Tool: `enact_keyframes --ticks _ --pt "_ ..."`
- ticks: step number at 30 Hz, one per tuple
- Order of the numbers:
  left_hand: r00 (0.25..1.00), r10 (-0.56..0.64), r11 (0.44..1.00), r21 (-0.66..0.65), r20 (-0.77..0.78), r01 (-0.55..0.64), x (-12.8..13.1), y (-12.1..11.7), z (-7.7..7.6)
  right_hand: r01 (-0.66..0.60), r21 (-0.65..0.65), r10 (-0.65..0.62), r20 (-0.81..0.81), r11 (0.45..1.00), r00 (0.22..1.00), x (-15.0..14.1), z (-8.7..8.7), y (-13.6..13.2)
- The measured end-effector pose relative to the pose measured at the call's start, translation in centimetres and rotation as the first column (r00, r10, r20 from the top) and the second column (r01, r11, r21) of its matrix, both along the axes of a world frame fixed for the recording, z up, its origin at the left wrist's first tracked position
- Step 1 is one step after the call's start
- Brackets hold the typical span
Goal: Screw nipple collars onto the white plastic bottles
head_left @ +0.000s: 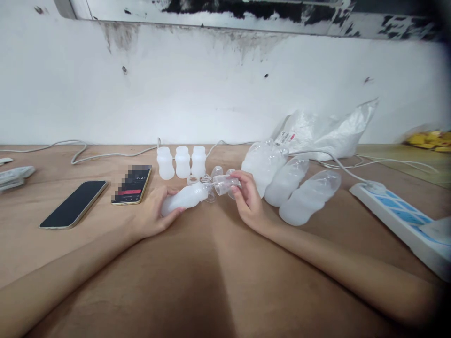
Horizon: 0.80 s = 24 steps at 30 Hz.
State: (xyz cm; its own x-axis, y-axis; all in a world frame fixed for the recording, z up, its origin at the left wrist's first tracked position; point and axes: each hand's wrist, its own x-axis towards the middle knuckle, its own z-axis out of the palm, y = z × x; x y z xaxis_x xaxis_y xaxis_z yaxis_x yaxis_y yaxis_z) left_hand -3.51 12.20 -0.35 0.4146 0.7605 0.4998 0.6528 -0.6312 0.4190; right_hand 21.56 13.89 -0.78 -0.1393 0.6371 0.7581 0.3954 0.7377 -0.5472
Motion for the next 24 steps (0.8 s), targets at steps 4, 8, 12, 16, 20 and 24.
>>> enact_keyframes --ticks 4,8,12,16,20,24 --pt "1.000 -0.007 1.000 0.010 -0.014 0.007 -0.06 0.00 -0.20 -0.112 -0.046 0.115 0.074 0.993 0.991 0.01 -0.19 -0.08" --pt "1.000 0.002 1.000 0.031 -0.015 -0.002 0.00 -0.09 -0.25 -0.205 -0.064 0.211 0.107 0.977 0.972 0.04 -0.40 -0.05" --pt "1.000 -0.010 0.999 0.031 -0.009 0.010 0.08 -0.18 -0.07 -0.265 -0.179 0.285 0.091 0.947 0.954 0.03 -0.43 -0.03" --pt "1.000 -0.017 0.999 0.043 -0.002 0.017 0.00 -0.09 -0.03 -0.342 -0.257 0.348 -0.024 0.904 0.937 -0.05 -0.39 0.08" --pt "0.999 -0.025 0.999 0.045 0.020 0.024 -0.21 0.05 -0.21 -0.352 -0.286 0.345 -0.078 0.891 0.935 -0.07 -0.37 0.33" --pt "0.998 -0.016 1.000 0.010 0.057 0.016 -0.42 0.21 -0.41 -0.364 -0.380 0.324 -0.167 0.850 0.931 -0.05 -0.53 0.66"
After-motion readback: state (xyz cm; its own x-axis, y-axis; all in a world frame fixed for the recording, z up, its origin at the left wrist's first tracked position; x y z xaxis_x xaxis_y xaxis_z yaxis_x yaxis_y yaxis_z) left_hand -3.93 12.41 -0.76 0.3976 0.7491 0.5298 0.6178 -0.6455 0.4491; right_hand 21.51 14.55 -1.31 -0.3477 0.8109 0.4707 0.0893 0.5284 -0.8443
